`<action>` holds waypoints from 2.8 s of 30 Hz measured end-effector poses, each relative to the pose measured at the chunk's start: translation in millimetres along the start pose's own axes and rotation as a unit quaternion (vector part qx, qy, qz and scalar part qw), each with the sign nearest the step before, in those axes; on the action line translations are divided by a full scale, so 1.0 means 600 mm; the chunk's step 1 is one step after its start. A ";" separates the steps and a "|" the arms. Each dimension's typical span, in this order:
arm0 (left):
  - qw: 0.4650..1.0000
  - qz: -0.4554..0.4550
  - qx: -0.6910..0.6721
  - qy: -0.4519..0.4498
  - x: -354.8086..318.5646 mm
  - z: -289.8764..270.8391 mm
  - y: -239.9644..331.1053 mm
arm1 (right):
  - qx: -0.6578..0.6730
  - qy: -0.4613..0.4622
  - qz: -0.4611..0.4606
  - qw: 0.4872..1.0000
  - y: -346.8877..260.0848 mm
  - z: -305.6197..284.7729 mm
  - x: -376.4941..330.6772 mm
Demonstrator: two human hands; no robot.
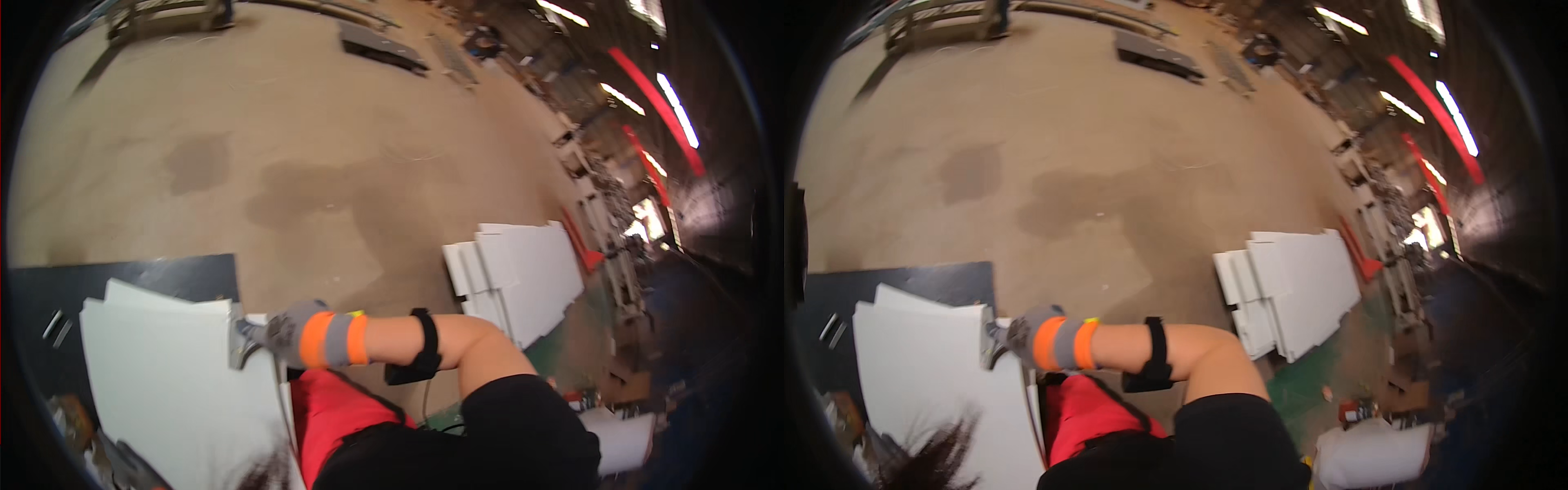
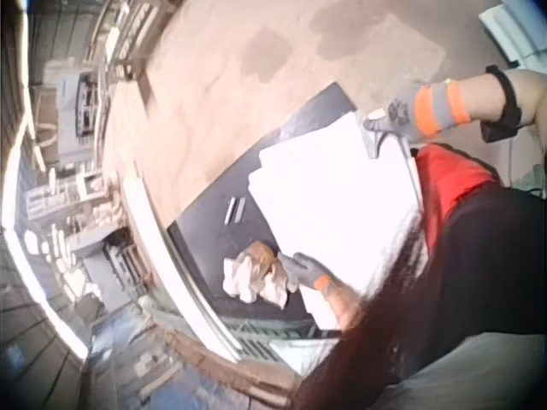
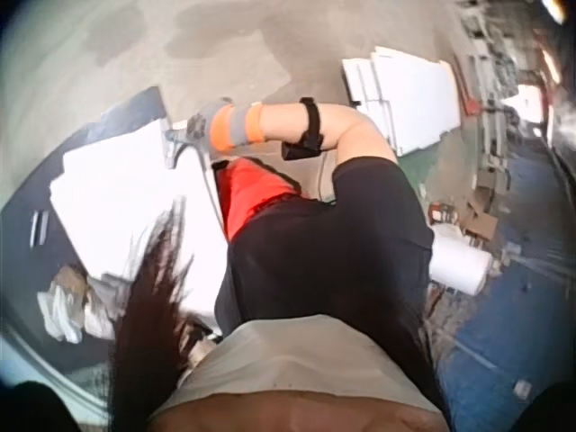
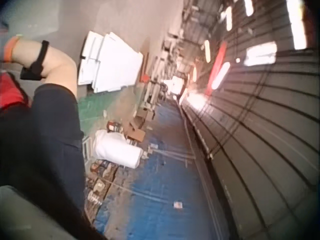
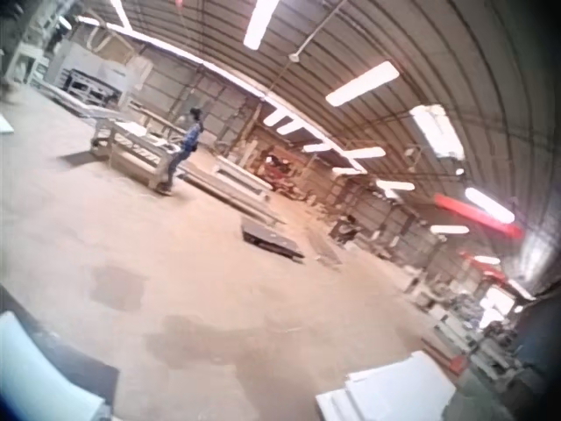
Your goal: The person wipes white panels with a cloth and uses a scraper on the surfaces before moving each panel to a stack on the floor.
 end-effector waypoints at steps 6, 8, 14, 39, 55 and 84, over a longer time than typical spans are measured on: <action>0.996 -0.012 -0.079 -0.046 0.029 0.086 0.042 | -0.017 0.058 0.039 0.997 0.064 0.011 0.004; 0.999 -0.005 -0.017 -0.047 0.025 0.079 0.026 | 0.037 0.103 0.045 0.993 0.062 0.001 -0.032; 0.993 -0.076 0.026 -0.085 0.026 0.060 0.026 | -0.021 0.082 0.070 0.994 0.062 0.017 -0.066; 0.995 -0.067 0.019 -0.066 0.028 0.055 0.033 | -0.100 0.065 -0.057 0.991 -0.017 -0.095 0.127; 0.988 -0.108 0.006 -0.111 0.028 0.047 0.033 | -0.133 0.064 -0.097 0.984 -0.116 -0.189 0.272; 0.992 -0.097 -0.026 -0.082 0.037 0.029 0.038 | 0.140 0.235 -0.355 0.894 -0.278 -0.244 0.509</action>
Point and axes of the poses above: each hand's wrist, its own x-axis towards the middle knuckle, its own z-axis out of the palm, y = z × x, the point moved 4 cm from there along x, towards the middle knuckle, and after that the axes turned 7 degrees about y, right-handed, at the moved point
